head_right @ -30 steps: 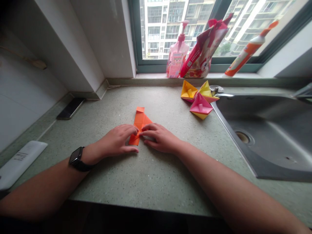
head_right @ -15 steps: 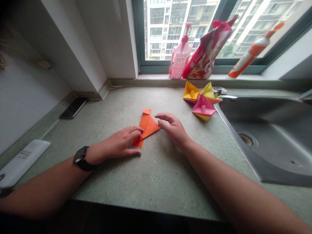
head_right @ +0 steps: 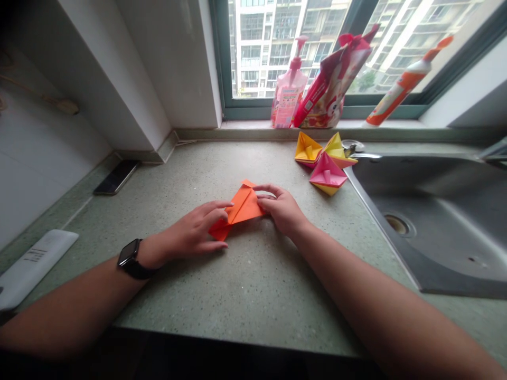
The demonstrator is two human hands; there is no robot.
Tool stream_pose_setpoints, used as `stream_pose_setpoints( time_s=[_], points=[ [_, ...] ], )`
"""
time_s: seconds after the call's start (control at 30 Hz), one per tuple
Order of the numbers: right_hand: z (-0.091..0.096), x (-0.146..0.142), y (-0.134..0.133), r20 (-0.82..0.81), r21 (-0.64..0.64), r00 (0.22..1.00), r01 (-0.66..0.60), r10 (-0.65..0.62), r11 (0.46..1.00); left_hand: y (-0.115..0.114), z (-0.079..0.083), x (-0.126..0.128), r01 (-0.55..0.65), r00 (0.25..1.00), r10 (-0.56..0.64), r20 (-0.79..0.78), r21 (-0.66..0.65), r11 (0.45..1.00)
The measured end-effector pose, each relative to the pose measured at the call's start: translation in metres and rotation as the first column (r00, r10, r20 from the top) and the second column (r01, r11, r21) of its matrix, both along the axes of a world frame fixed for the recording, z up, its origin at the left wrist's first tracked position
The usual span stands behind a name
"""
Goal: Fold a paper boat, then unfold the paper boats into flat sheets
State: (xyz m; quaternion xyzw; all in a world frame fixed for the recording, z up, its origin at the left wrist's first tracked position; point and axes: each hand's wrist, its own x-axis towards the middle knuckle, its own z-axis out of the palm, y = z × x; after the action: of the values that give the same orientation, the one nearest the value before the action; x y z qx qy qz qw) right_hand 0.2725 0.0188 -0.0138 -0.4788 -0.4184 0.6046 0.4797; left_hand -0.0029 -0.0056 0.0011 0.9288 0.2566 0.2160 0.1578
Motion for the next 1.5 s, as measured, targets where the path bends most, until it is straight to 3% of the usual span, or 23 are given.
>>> stream_pose_setpoints(
  time_s=[0.13, 0.37, 0.6, 0.73, 0.83, 0.9, 1.0, 1.13, 1.23, 1.37, 1.5],
  points=[
    [-0.001, 0.002, 0.001, -0.024, -0.01, 1.0, 0.017, -0.018, 1.0, 0.0, 0.005, -0.001, -0.058, 0.997, 0.051, 0.058, 0.122, 0.991],
    [-0.001, 0.002, 0.002, -0.028, -0.009, 0.999, 0.027, -0.027, 1.0, 0.002, 0.003, -0.004, -0.013, 1.0, 0.014, -0.001, 0.22, 0.975],
    [-0.004, 0.004, 0.002, 0.039, -0.024, 0.999, -0.006, 0.006, 1.0, 0.003, 0.003, -0.003, -0.125, 0.989, 0.096, 0.109, 0.295, 0.947],
    [-0.004, 0.004, 0.003, 0.118, 0.097, 0.991, 0.058, -0.07, 0.994, 0.0, 0.011, -0.002, -0.172, 0.944, 0.118, 0.307, 0.155, 0.973],
    [-0.004, 0.002, 0.004, 0.046, 0.224, 0.995, 0.077, -0.089, 0.972, 0.0, 0.015, 0.001, -0.184, 0.843, 0.191, 0.503, -0.063, 0.981],
    [-0.004, 0.001, 0.004, -0.021, 0.259, 1.0, 0.021, -0.016, 0.966, 0.002, 0.015, 0.003, -0.195, 0.759, 0.301, 0.577, -0.239, 0.951],
    [-0.003, -0.001, 0.001, -0.037, 0.267, 0.993, -0.097, 0.11, 0.959, 0.007, 0.009, 0.005, -0.188, 0.659, 0.464, 0.592, -0.467, 0.864],
    [-0.002, -0.002, -0.001, 0.117, 0.229, 0.983, -0.164, 0.14, 0.959, 0.011, 0.0, 0.006, -0.178, 0.602, 0.557, 0.573, -0.584, 0.792],
    [-0.001, -0.002, -0.001, 0.209, 0.197, 0.968, -0.181, 0.139, 0.963, 0.013, -0.003, 0.004, -0.214, 0.651, 0.535, 0.539, -0.545, 0.81],
    [-0.003, -0.002, -0.001, 0.18, 0.154, 0.975, -0.162, 0.134, 0.975, 0.015, -0.006, -0.001, -0.383, 0.71, 0.485, 0.511, -0.297, 0.874],
    [-0.001, -0.002, -0.002, 0.162, 0.119, 0.977, -0.159, 0.138, 0.98, 0.013, -0.006, -0.004, -0.536, 0.748, 0.498, 0.44, -0.043, 0.843]
  ],
)
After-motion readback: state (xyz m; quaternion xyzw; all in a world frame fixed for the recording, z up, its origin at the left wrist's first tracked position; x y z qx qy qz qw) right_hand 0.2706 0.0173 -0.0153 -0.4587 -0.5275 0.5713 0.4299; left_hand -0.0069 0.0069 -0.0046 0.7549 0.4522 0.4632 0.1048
